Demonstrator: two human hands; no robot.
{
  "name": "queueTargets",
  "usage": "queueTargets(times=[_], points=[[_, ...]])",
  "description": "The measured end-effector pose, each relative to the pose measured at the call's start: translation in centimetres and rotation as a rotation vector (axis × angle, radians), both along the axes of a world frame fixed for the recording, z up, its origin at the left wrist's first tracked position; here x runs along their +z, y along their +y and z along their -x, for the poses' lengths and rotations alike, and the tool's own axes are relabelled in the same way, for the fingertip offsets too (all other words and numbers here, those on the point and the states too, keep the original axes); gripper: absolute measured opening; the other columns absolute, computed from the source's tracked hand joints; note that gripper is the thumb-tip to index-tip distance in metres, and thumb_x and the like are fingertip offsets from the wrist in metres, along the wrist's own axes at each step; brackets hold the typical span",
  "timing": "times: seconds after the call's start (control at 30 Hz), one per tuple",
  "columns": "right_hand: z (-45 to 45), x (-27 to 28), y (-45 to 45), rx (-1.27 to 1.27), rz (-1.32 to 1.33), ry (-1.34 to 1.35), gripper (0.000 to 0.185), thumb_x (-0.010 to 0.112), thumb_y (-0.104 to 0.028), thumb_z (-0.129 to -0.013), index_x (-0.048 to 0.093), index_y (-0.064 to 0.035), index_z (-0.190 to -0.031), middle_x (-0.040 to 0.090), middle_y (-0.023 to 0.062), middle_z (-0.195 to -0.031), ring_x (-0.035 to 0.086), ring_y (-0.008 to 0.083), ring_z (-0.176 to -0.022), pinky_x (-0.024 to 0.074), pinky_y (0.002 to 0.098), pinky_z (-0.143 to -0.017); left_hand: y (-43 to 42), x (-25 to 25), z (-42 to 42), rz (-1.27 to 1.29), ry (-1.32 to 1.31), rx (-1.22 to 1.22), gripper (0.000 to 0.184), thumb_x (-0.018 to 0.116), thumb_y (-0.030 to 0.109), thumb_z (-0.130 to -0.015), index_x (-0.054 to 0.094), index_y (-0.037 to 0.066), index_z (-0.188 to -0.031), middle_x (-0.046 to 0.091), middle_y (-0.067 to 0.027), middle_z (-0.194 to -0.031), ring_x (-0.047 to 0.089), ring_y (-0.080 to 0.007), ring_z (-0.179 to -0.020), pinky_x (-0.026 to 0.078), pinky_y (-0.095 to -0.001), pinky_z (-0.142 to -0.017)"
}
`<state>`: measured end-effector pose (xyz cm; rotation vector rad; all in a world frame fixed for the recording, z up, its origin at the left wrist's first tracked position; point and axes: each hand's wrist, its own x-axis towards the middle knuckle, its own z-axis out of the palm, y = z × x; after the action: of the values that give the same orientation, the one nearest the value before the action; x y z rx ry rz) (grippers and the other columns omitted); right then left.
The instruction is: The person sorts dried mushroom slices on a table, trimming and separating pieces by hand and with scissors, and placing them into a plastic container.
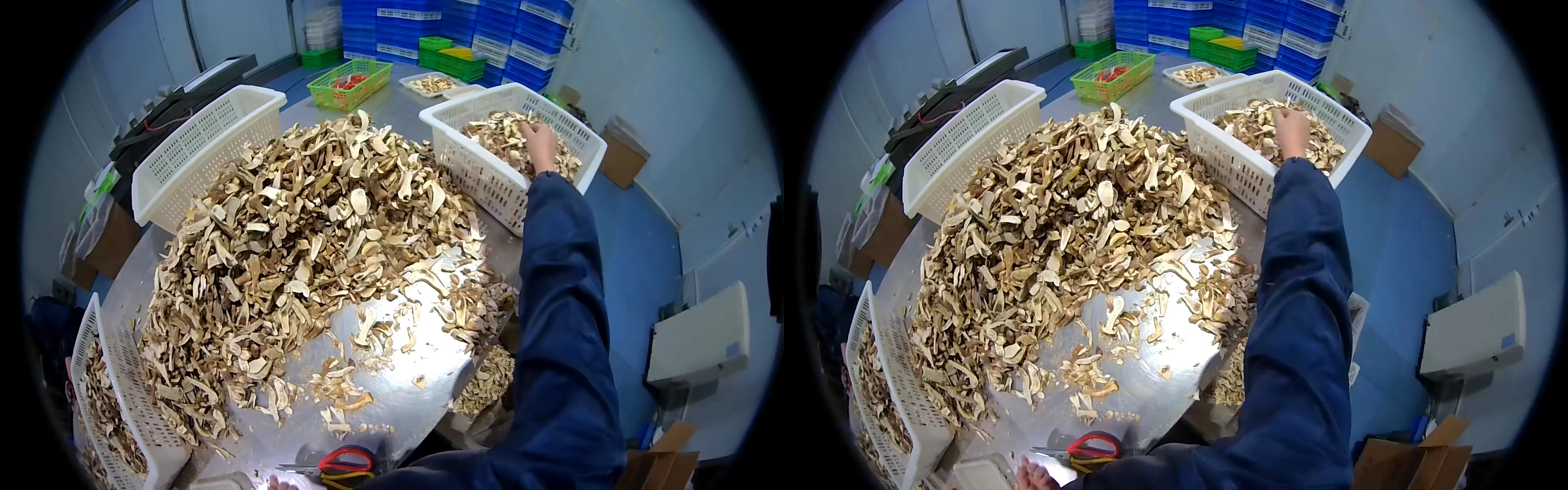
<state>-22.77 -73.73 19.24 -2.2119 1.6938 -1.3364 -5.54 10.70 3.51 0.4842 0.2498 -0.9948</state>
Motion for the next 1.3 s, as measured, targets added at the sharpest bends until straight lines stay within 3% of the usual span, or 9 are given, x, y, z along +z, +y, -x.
queueTargets(times=[0.1,0.17,0.3,0.47,0.5,0.6,0.87,1.07,1.3], points=[[-3.9,1.7,8.9,0.644,0.035,-0.236,0.024,0.063,-0.020,-0.082,0.068,-0.0028,-0.097,0.069,0.0099,-0.087,0.065,0.0201,-0.075,0.0483,0.0326,-0.067,-9.6,4.8,-0.2,-0.788,-0.024,-0.082,0.047,0.041,0.035,-0.096,0.037,0.016,-0.138,0.050,-0.0079,-0.113,0.047,-0.0164,-0.083,0.044,-0.0276,-0.063],[-6.8,1.8,20.0,1.137,-0.256,-0.311,0.019,0.063,-0.006,-0.081,0.067,-0.0049,-0.099,0.067,0.0046,-0.093,0.060,0.0141,-0.084,0.0479,0.0279,-0.075,-11.3,-0.2,-2.1,-0.162,-0.222,-0.344,0.044,0.038,0.037,-0.098,0.041,0.009,-0.131,0.059,-0.0084,-0.099,0.045,-0.0075,-0.062,0.039,-0.0180,-0.046],[-8.6,-1.1,38.3,1.873,-0.260,0.012,0.011,0.069,-0.015,-0.079,0.065,-0.0083,-0.087,0.060,0.0048,-0.094,0.055,0.0185,-0.093,0.0446,0.0315,-0.082,-22.3,9.9,1.2,-0.146,-0.055,-0.542,0.042,0.033,0.039,-0.098,0.054,0.003,-0.107,0.058,-0.0062,-0.082,0.037,-0.0086,-0.050,0.030,-0.0186,-0.040],[-7.9,-3.9,45.9,1.765,-0.195,0.365,0.019,0.064,-0.023,-0.085,0.064,-0.0071,-0.094,0.060,0.0082,-0.097,0.056,0.0241,-0.092,0.0442,0.0346,-0.080,-20.0,4.4,-1.2,0.132,0.196,-0.697,0.034,0.040,0.034,-0.097,0.053,0.007,-0.112,0.061,-0.0062,-0.084,0.045,-0.0106,-0.058,0.036,-0.0191,-0.047],[-7.1,-5.3,45.5,1.695,-0.366,-0.038,0.021,0.063,-0.022,-0.084,0.063,-0.0067,-0.099,0.062,0.0096,-0.098,0.057,0.0260,-0.095,0.0445,0.0356,-0.082,-17.6,2.5,-1.5,0.132,0.287,-0.618,0.032,0.042,0.033,-0.097,0.053,0.007,-0.112,0.061,-0.0059,-0.084,0.046,-0.0112,-0.059,0.038,-0.0202,-0.049],[-6.0,-7.0,43.5,1.352,-0.459,-0.162,0.017,0.061,-0.011,-0.084,0.064,-0.0010,-0.098,0.065,0.0104,-0.091,0.063,0.0211,-0.081,0.0491,0.0309,-0.073,-12.6,2.3,-3.0,-0.287,-0.563,-0.408,0.028,0.047,0.017,-0.093,0.051,0.005,-0.118,0.058,-0.0058,-0.102,0.053,-0.0158,-0.087,0.046,-0.0287,-0.071],[-4.1,-11.7,57.3,1.617,-0.522,0.350,0.021,0.060,-0.015,-0.081,0.059,-0.0045,-0.099,0.056,0.0121,-0.084,0.057,0.0302,-0.082,0.0472,0.0380,-0.071,-6.4,4.7,-2.4,-0.267,-0.487,0.043,0.036,0.041,-0.004,-0.087,0.042,-0.008,-0.123,0.046,-0.0179,-0.127,0.042,-0.0261,-0.126,0.033,-0.0315,-0.107],[-5.7,-14.4,63.0,1.490,0.048,0.539,0.042,0.059,-0.012,-0.077,0.049,0.0010,-0.115,0.056,0.0138,-0.085,0.058,0.0297,-0.077,0.0486,0.0386,-0.068,-6.2,4.9,-0.8,-0.312,-0.475,0.012,0.029,0.042,0.004,-0.094,0.045,-0.002,-0.123,0.048,-0.0125,-0.124,0.049,-0.0198,-0.117,0.045,-0.0262,-0.093],[-7.0,-11.3,60.5,1.479,-0.904,0.519,0.068,0.059,-0.010,-0.075,0.030,0.0026,-0.135,0.060,0.0239,-0.091,0.062,0.0337,-0.073,0.0496,0.0384,-0.065,-5.5,6.3,-0.4,-0.057,-0.332,0.042,0.034,0.044,0.009,-0.096,0.040,0.004,-0.129,0.049,-0.0025,-0.101,0.046,-0.0091,-0.082,0.045,-0.0211,-0.066]])
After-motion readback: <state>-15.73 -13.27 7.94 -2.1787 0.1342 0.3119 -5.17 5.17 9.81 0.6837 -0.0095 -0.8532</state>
